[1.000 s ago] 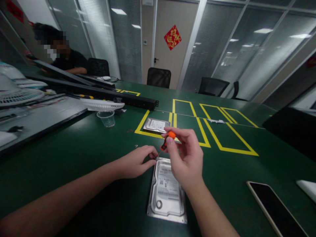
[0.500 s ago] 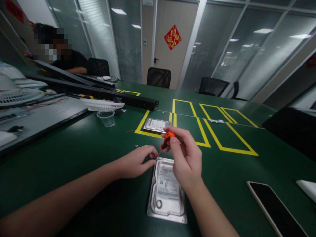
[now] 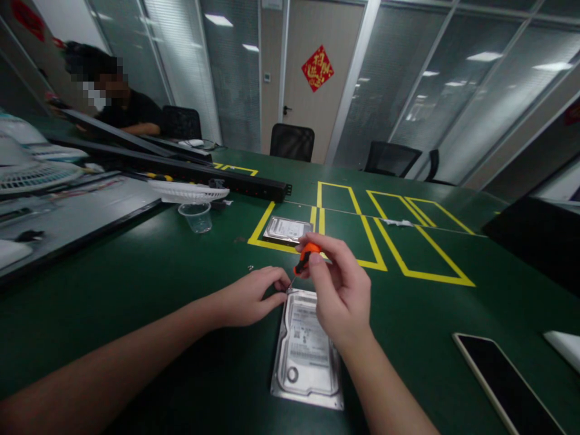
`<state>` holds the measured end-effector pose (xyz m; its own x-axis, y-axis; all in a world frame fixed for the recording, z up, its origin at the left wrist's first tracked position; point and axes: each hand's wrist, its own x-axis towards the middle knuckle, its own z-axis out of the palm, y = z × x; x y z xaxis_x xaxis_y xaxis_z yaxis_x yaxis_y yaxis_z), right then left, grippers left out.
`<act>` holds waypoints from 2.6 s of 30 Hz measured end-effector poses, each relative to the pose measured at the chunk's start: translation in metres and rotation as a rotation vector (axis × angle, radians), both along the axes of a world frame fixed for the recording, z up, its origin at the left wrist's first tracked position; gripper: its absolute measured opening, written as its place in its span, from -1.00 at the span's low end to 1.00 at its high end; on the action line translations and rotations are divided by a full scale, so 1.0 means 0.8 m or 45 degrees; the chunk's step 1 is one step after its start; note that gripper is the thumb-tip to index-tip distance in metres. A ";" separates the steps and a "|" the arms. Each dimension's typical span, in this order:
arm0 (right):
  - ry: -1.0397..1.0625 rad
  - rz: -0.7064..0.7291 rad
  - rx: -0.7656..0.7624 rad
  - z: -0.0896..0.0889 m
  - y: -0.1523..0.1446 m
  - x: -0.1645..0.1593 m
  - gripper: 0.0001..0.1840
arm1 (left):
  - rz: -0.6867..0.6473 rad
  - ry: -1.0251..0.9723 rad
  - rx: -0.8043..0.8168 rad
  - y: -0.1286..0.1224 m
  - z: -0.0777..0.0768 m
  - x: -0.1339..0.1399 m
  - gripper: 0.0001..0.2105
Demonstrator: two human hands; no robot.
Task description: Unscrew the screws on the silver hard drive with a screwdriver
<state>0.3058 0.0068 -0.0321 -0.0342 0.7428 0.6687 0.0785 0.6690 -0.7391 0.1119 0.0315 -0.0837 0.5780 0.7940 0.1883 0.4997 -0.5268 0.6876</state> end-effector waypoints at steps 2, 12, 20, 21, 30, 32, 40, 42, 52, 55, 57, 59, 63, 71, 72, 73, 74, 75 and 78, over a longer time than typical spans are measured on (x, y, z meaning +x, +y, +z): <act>0.021 0.020 -0.011 0.000 0.000 0.001 -0.71 | -0.001 0.005 0.007 0.000 -0.001 0.000 -0.90; 0.036 -0.099 0.015 0.005 0.000 -0.007 -0.77 | -0.004 0.011 -0.005 -0.001 0.001 0.000 -0.88; 0.027 0.012 -0.012 0.003 -0.001 -0.001 -0.74 | -0.009 0.017 -0.001 0.000 0.002 0.000 -0.90; 0.041 0.022 -0.025 0.003 -0.001 0.000 -0.73 | -0.010 0.015 0.002 0.000 0.001 0.000 -0.90; 0.005 -0.107 0.028 0.006 -0.004 -0.005 -0.81 | -0.007 0.021 -0.015 -0.001 0.004 0.001 -0.89; 0.022 -0.099 0.025 0.005 -0.002 -0.006 -0.80 | -0.006 0.023 -0.008 -0.001 0.004 0.001 -0.89; 0.012 0.002 -0.027 0.004 -0.002 0.000 -0.75 | -0.008 0.033 0.005 -0.001 0.003 0.000 -0.90; 0.028 0.000 -0.029 0.005 -0.003 0.000 -0.75 | -0.008 0.026 0.005 -0.001 0.003 0.000 -0.90; -0.011 -0.101 0.041 0.006 -0.001 -0.005 -0.77 | -0.003 0.026 -0.003 -0.001 0.004 0.000 -0.89; -0.020 -0.093 0.017 0.004 -0.001 -0.005 -0.75 | 0.002 0.027 -0.009 -0.002 0.006 0.001 -0.90; -0.029 -0.077 0.015 0.003 -0.001 -0.003 -0.75 | 0.003 0.028 -0.009 -0.002 0.006 0.001 -0.90; -0.026 -0.046 0.010 0.001 -0.001 -0.001 -0.75 | 0.001 0.027 -0.002 -0.001 0.005 0.001 -0.89; -0.010 -0.021 -0.023 0.001 -0.001 0.001 -0.71 | -0.007 0.021 0.005 -0.001 0.003 0.000 -0.90; -0.009 -0.127 0.015 0.006 -0.002 -0.007 -0.77 | -0.003 0.026 0.001 -0.001 0.005 0.000 -0.90; 0.008 -0.118 0.012 0.005 -0.001 -0.007 -0.77 | -0.003 0.026 0.001 -0.001 0.005 0.000 -0.90; 0.022 -0.106 0.012 0.004 -0.001 -0.007 -0.75 | -0.002 0.027 0.000 -0.001 0.004 0.000 -0.90; 0.026 -0.096 0.014 0.004 0.000 -0.007 -0.73 | -0.001 0.026 -0.001 -0.001 0.004 0.000 -0.89; 0.021 -0.089 0.019 0.003 0.000 -0.006 -0.72 | 0.000 0.023 -0.002 -0.001 0.004 0.000 -0.89; -0.011 -0.063 0.015 0.000 0.001 -0.003 -0.74 | -0.001 0.020 0.001 -0.001 0.003 0.000 -0.90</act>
<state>0.3031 0.0077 -0.0319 -0.0038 0.7359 0.6771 0.1181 0.6727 -0.7304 0.1118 0.0308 -0.0811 0.5812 0.7936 0.1801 0.5099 -0.5276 0.6794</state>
